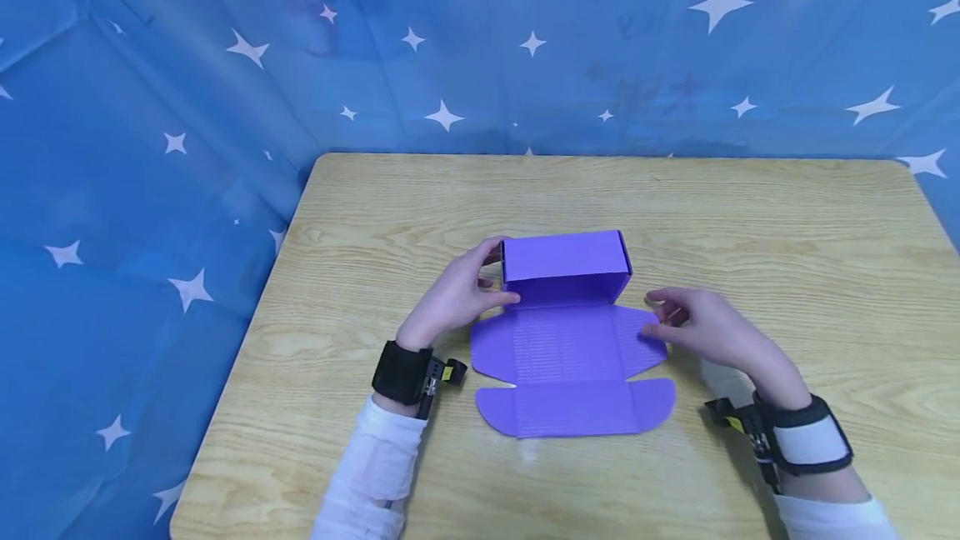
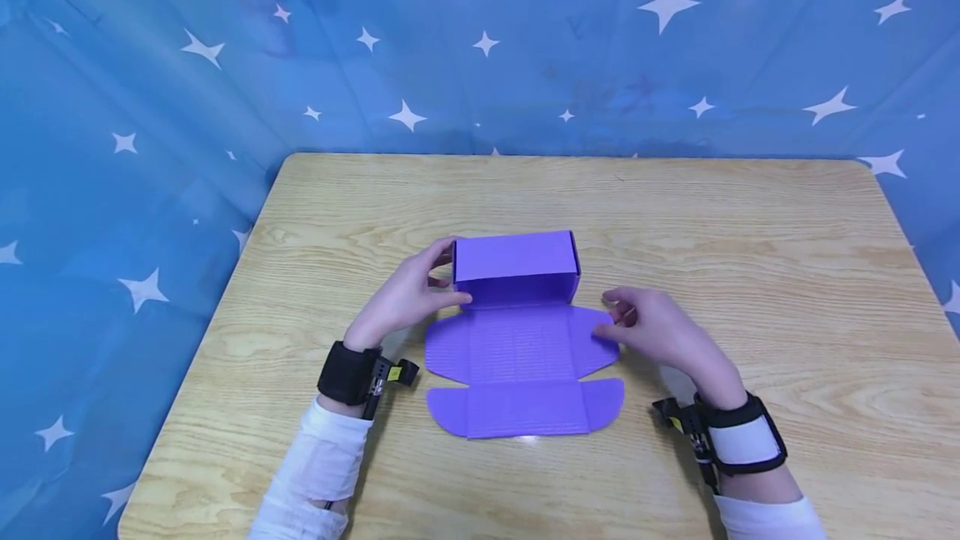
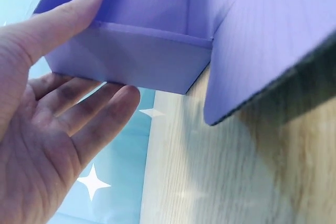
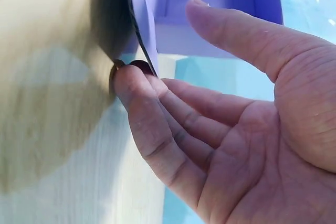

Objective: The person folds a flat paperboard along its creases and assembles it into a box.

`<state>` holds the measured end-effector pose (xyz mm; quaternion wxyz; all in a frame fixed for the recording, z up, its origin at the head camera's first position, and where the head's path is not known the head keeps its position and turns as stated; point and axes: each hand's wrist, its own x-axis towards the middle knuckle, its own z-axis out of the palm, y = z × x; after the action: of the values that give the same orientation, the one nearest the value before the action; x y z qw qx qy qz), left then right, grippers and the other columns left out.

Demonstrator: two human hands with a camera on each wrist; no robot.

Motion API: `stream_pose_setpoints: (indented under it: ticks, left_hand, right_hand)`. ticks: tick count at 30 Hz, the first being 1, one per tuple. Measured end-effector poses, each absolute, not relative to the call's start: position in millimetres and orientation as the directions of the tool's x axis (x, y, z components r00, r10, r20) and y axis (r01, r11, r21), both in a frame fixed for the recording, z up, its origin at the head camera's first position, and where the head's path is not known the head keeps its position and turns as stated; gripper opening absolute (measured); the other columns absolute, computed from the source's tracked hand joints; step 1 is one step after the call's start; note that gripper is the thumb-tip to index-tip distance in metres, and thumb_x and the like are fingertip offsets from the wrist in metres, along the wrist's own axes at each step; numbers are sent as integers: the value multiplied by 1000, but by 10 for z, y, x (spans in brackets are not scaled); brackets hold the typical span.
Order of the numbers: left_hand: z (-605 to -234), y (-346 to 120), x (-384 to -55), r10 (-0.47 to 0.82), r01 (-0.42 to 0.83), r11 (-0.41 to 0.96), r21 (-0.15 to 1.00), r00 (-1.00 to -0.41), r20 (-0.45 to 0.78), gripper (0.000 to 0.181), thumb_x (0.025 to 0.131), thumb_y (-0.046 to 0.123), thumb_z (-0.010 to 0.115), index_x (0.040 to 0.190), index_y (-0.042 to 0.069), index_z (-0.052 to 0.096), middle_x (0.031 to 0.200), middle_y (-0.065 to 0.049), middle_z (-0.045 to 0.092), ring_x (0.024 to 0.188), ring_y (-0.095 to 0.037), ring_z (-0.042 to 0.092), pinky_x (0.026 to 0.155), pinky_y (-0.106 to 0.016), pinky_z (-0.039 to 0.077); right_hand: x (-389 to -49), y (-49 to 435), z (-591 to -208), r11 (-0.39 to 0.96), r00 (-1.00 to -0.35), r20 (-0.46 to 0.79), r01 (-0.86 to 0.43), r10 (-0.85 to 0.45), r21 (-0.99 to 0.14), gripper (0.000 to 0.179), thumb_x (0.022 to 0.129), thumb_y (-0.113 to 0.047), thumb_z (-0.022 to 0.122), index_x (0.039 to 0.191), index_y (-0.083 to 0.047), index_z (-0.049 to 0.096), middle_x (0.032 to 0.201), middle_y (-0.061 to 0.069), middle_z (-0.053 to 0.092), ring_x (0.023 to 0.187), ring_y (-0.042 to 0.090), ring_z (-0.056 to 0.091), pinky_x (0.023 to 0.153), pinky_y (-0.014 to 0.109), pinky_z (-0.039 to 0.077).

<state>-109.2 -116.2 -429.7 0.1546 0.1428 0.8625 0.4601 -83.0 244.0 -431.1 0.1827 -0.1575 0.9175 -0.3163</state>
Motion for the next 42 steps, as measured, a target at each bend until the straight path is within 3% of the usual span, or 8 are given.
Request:
stream_pose_setpoints:
  ticks: [5,10,19,26,33,42]
  left_hand:
    - [-4278,-1146,-1079,389,126,551,825,-913,-120,84,91,23,84,162,15,37,157,-14,56,133,-35,66,108,-48,58]
    - [-4193,-1147,-1099,417,187,586,788,-904,-95,97,91,37,83,168,20,26,163,-11,49,147,-30,54,120,-51,48]
    - [-4067,-1095,-1089,466,328,621,712,-885,1,63,101,40,70,157,16,50,157,-4,57,149,-23,53,123,-43,46]
    - [-4046,-1024,-943,384,293,656,695,-923,27,63,99,40,73,152,12,54,146,-9,64,132,-25,64,114,-44,53]
    - [-4034,-918,-815,288,229,702,674,-957,26,64,99,42,73,151,10,53,143,-10,65,126,-26,67,106,-44,57]
    - [-3938,-923,-932,290,181,689,702,-956,-37,66,100,45,70,154,12,50,144,-11,66,125,-28,69,103,-45,58]
  right_hand:
    - [-780,2416,-4330,739,-887,-234,-159,-398,-655,47,92,-12,78,128,15,64,94,13,73,82,15,70,66,19,52]
    - [-792,2413,-4343,743,-891,-235,-153,-389,-651,42,91,-6,77,126,14,66,90,11,70,78,10,65,63,19,49]
    - [-993,2433,-4317,767,-873,-252,-190,-417,-613,40,92,-6,74,126,14,65,92,15,71,80,15,67,68,24,50]
    - [-1261,2428,-4261,780,-848,-273,-230,-454,-582,37,91,-3,74,124,13,66,91,16,71,80,17,67,70,28,51]
    - [-1471,2382,-4189,803,-836,-310,-233,-454,-548,35,92,-2,71,124,12,66,97,20,72,89,27,68,76,33,53]
    - [-1360,2507,-4231,792,-885,-248,-191,-395,-580,45,98,-13,71,132,14,62,104,26,74,94,34,74,77,34,57]
